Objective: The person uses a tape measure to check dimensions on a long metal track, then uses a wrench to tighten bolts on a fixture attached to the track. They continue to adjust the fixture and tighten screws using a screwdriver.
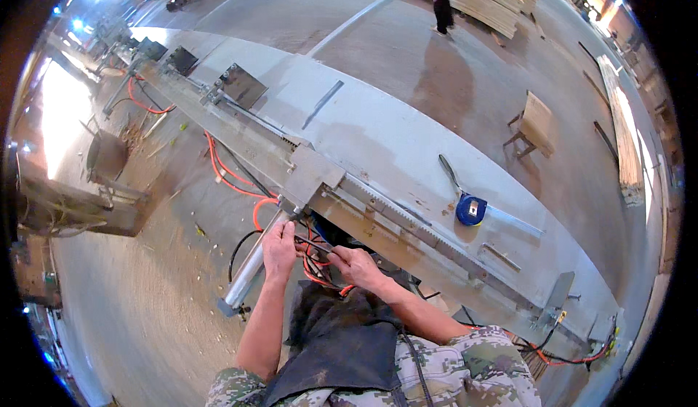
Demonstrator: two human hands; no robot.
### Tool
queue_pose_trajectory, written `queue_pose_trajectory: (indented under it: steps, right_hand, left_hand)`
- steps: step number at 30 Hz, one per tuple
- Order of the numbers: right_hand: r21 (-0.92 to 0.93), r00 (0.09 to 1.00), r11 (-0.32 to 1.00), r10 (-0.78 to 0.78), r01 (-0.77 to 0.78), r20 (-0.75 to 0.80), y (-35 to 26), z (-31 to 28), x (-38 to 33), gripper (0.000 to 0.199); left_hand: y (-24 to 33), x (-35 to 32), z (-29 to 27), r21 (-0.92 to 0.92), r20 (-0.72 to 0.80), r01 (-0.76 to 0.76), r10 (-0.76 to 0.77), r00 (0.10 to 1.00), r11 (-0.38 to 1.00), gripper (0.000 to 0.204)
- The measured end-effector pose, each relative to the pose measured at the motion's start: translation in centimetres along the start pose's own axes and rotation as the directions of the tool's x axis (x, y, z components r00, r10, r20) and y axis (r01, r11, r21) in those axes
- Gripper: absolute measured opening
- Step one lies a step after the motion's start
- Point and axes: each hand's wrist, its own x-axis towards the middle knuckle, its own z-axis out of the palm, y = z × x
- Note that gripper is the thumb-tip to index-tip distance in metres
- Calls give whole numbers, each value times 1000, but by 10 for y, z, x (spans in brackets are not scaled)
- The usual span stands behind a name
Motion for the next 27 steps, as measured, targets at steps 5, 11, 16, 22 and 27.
queue_pose_trajectory:
  steps: [5,11,16,22,27]
  right_hand:
    - [-51,998,998,34,-36,-51,1,9,1,32]
    - [43,978,986,167,-163,-122,-8,23,-1,32]
    - [90,983,985,157,-149,-95,0,29,10,31]
    - [73,996,995,69,-64,-64,9,23,20,34]
    - [132,997,988,75,-78,32,19,11,15,41]
  left_hand:
    - [9,30,-19,360,217,-133,56,975,924,33]
    - [15,51,-32,429,423,-318,123,898,845,33]
    - [18,56,-32,438,448,-361,148,882,824,32]
    - [25,47,-28,490,360,-332,160,919,806,30]
    - [2,28,-18,372,227,-166,84,970,913,35]
